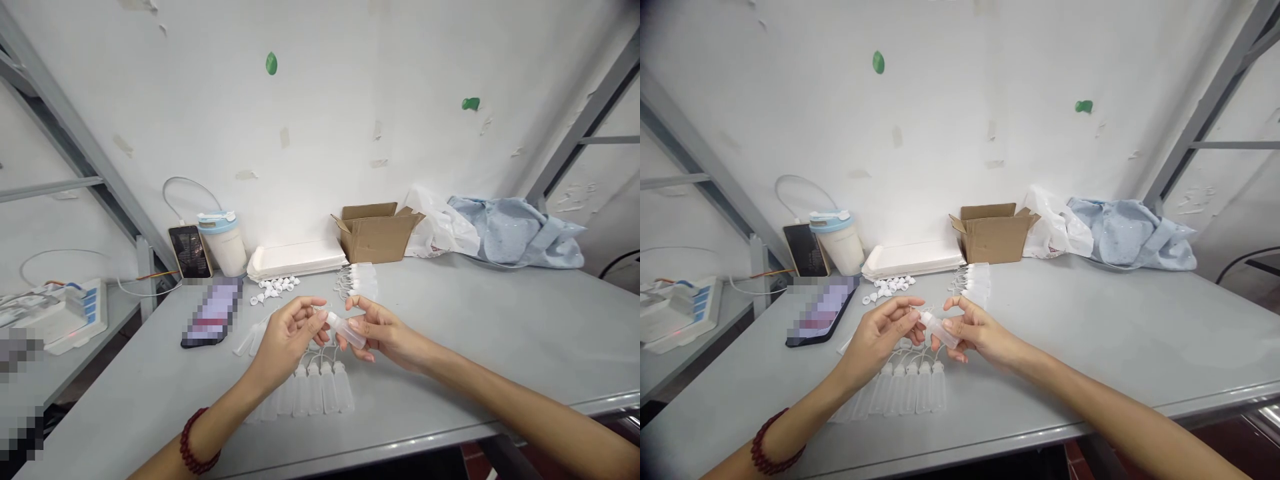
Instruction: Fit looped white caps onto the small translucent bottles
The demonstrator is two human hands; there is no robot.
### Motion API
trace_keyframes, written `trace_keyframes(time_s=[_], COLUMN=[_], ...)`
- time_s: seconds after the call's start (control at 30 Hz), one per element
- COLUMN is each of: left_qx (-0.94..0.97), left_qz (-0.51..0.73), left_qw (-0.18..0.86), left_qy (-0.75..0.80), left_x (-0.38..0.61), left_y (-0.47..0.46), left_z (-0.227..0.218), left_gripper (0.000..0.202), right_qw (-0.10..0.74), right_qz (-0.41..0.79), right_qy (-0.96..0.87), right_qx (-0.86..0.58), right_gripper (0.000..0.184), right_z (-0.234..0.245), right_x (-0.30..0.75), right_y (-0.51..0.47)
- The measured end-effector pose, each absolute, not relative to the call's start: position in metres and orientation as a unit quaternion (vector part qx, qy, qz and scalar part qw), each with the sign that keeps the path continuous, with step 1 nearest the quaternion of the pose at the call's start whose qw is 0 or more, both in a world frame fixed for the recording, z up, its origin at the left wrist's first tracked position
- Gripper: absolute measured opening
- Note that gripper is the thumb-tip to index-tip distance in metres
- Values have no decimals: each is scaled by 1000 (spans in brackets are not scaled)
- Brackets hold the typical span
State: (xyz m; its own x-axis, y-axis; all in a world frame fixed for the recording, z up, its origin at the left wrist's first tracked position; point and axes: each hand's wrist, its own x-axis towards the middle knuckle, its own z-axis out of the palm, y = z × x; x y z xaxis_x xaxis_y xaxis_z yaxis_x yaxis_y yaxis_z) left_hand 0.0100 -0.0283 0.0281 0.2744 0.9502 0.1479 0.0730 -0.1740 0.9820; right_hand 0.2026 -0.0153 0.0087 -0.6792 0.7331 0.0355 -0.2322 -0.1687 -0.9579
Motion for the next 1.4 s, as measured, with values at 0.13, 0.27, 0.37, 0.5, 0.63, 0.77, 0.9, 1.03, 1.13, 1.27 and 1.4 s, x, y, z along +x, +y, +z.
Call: trace_keyframes(time_s=[0.13, 0.27, 0.37, 0.5, 0.63, 0.77, 0.9, 1.03, 1.13, 1.27, 1.4], left_qx=[633, 632, 624, 624, 616, 639, 671, 699, 709, 703, 698], left_qz=[423, 419, 424, 414, 408, 369, 351, 344, 327, 320, 326], left_qw=[495, 512, 534, 554, 554, 521, 507, 489, 497, 510, 507], left_qy=[419, 404, 383, 364, 384, 430, 412, 392, 378, 377, 386], left_x=[11, 9, 8, 7, 9, 11, 9, 4, 2, 3, 6], left_y=[-29, -28, -27, -28, -28, -25, -23, -23, -22, -19, -19], left_z=[27, 25, 25, 28, 29, 26, 27, 31, 32, 31, 29], left_gripper=[24, 27, 37, 46, 50, 29, 32, 23, 22, 22, 26], right_qw=[326, 322, 323, 329, 330, 327, 321, 320, 320, 316, 319], right_qz=[714, 710, 707, 705, 702, 704, 705, 705, 704, 703, 690], right_qy=[-575, -581, -582, -584, -586, -587, -587, -587, -589, -593, -600], right_qx=[-230, -234, -238, -234, -233, -232, -235, -236, -237, -234, -248], right_gripper=[33, 34, 33, 33, 33, 32, 32, 29, 29, 28, 27], right_z=[8, 7, 6, 5, 6, 6, 5, 6, 6, 6, 6], right_x=[202, 202, 203, 203, 203, 203, 203, 203, 203, 204, 203], right_y=[-15, -15, -15, -14, -15, -15, -15, -15, -16, -16, -16])
